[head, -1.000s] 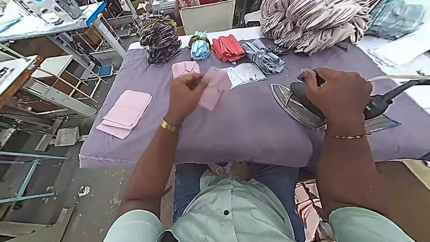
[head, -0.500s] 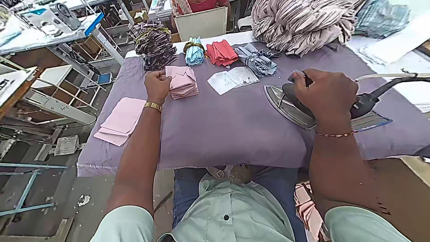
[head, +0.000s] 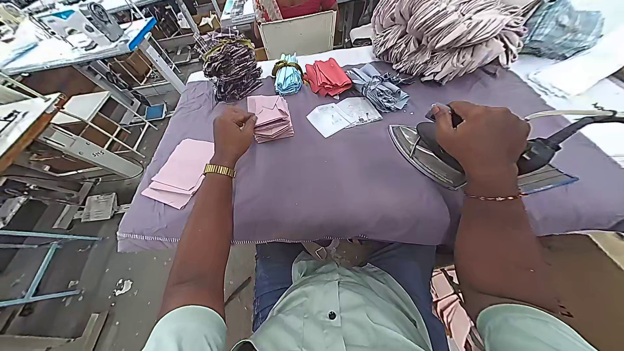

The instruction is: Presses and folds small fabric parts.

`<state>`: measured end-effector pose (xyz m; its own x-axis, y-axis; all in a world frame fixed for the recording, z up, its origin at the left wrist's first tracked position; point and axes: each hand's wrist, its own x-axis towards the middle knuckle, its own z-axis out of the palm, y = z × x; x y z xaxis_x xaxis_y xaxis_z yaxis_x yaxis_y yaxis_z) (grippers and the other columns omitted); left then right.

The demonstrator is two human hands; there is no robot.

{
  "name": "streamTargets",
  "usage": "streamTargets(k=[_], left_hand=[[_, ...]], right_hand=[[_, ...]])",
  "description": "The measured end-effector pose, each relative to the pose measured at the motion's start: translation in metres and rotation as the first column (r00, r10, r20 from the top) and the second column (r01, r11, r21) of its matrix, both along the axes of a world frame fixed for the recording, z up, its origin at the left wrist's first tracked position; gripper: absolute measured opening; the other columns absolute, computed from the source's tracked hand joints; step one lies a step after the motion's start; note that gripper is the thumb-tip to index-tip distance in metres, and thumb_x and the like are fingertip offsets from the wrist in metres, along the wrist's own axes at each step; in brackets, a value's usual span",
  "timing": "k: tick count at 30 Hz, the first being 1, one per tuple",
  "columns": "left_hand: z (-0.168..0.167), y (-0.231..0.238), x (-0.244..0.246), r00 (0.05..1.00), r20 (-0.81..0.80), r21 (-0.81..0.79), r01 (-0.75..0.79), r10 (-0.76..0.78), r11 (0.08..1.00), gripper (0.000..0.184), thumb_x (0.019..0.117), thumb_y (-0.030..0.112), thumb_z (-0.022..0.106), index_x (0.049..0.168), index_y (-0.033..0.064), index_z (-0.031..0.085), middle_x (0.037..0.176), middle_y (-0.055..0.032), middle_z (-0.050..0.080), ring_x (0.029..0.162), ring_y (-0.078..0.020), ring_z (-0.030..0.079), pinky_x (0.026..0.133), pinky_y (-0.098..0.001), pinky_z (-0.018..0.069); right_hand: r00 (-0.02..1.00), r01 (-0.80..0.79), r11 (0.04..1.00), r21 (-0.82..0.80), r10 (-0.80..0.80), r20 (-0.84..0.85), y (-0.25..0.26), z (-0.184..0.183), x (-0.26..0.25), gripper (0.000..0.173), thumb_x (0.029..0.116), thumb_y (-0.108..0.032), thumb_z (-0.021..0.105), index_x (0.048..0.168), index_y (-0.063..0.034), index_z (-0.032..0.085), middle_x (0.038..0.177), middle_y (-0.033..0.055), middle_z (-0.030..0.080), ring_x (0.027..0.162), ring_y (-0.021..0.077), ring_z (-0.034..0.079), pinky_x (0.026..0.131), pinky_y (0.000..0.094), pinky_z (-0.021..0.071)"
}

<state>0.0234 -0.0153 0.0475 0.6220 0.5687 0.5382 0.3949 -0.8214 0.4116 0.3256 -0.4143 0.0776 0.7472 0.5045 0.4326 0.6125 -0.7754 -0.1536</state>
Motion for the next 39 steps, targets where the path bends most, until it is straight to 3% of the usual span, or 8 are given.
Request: streamTargets(k=[6,11,17,21,23,29,36,39], left_hand=[[-0.021,0.002,0.002,0.984,-0.177,0.081,0.042,-0.027,0.996,0.024,0.1028,0.02,0.058,0.109,0.0101,0.079,0.119,-0.0088,0.072,0.117,-0.0247,0.065,0.106,-0.0462,0.0493],[-0.023,-0.005,0.003,0.984,-0.172,0.105,0.054,-0.035,0.993,0.025,0.1027,0.018,0.056,0.11,0.0103,0.079,0.121,-0.0079,0.072,0.119,-0.0247,0.065,0.107,-0.0462,0.0491],[0.001,-0.016,0.028,0.995,-0.055,0.171,-0.074,0.084,0.982,0.036,0.1054,0.028,0.05,0.125,0.0108,0.073,0.131,-0.0109,0.07,0.129,-0.0262,0.062,0.112,-0.0469,0.0468],[0.023,-0.027,0.059,0.953,-0.252,0.035,-0.162,0.166,0.986,0.066,0.1053,0.057,0.039,0.137,0.0049,0.065,0.148,-0.0234,0.056,0.143,-0.039,0.048,0.118,-0.0569,0.0375],[0.021,-0.028,0.073,0.911,-0.376,0.001,-0.183,0.17,0.983,0.077,0.1031,0.065,0.033,0.13,0.0022,0.067,0.15,-0.0306,0.049,0.143,-0.0474,0.043,0.114,-0.0652,0.0373],[-0.01,-0.024,0.078,0.871,-0.466,0.031,-0.158,0.154,0.987,0.068,0.1003,0.059,0.038,0.133,0.0087,0.069,0.151,-0.0335,0.047,0.147,-0.0534,0.034,0.114,-0.0709,0.0333],[-0.02,-0.021,0.069,0.896,-0.427,-0.001,-0.136,0.123,0.991,0.065,0.0996,0.06,0.037,0.138,0.0177,0.067,0.158,-0.0251,0.043,0.152,-0.048,0.029,0.117,-0.0674,0.0301],[-0.025,-0.019,0.065,0.945,-0.3,0.045,-0.124,0.132,0.991,0.062,0.098,0.062,0.045,0.134,0.0177,0.07,0.151,-0.0192,0.055,0.147,-0.0417,0.042,0.116,-0.0636,0.0359]], right_hand=[[1.0,0.013,1.0,0.01,-0.013,0.021,0.002,0.002,-0.002,0.065,0.105,-0.061,0.032,0.098,-0.0062,0.067,0.085,0.0309,0.066,0.08,0.057,0.065,0.056,0.0724,0.0418],[1.0,0.011,1.0,0.002,-0.011,0.028,0.003,0.003,-0.002,0.066,0.1053,-0.06,0.031,0.097,-0.005,0.066,0.085,0.0313,0.067,0.083,0.0573,0.066,0.059,0.0735,0.0425],[0.999,0.011,1.0,0.015,-0.012,0.043,0.001,-0.003,0.0,0.063,0.1057,-0.059,0.033,0.095,-0.0066,0.066,0.083,0.0277,0.066,0.082,0.0537,0.066,0.057,0.0701,0.0427],[0.999,0.018,1.0,0.012,-0.018,0.036,0.001,0.0,-0.002,0.064,0.1055,-0.059,0.033,0.098,-0.0071,0.068,0.086,0.0279,0.068,0.084,0.0539,0.067,0.059,0.0709,0.044],[0.999,0.028,1.0,0.009,-0.028,0.03,0.002,0.001,-0.001,0.065,0.1047,-0.061,0.033,0.097,-0.0065,0.067,0.084,0.0279,0.068,0.081,0.0534,0.067,0.059,0.0709,0.0439],[0.998,0.055,0.998,-0.004,-0.055,0.044,0.004,0.001,-0.002,0.065,0.1048,-0.061,0.033,0.094,-0.0066,0.066,0.082,0.0262,0.067,0.081,0.0512,0.068,0.058,0.0685,0.0441],[0.997,0.061,0.998,-0.007,-0.061,0.051,0.007,0.001,-0.002,0.065,0.1047,-0.062,0.032,0.1,-0.0084,0.069,0.086,0.0275,0.069,0.084,0.0524,0.068,0.06,0.0705,0.0443],[0.997,0.062,0.998,0.002,-0.062,0.054,0.006,0.001,-0.001,0.064,0.1043,-0.062,0.032,0.098,-0.0084,0.068,0.085,0.0269,0.069,0.083,0.0517,0.068,0.059,0.0698,0.044]])
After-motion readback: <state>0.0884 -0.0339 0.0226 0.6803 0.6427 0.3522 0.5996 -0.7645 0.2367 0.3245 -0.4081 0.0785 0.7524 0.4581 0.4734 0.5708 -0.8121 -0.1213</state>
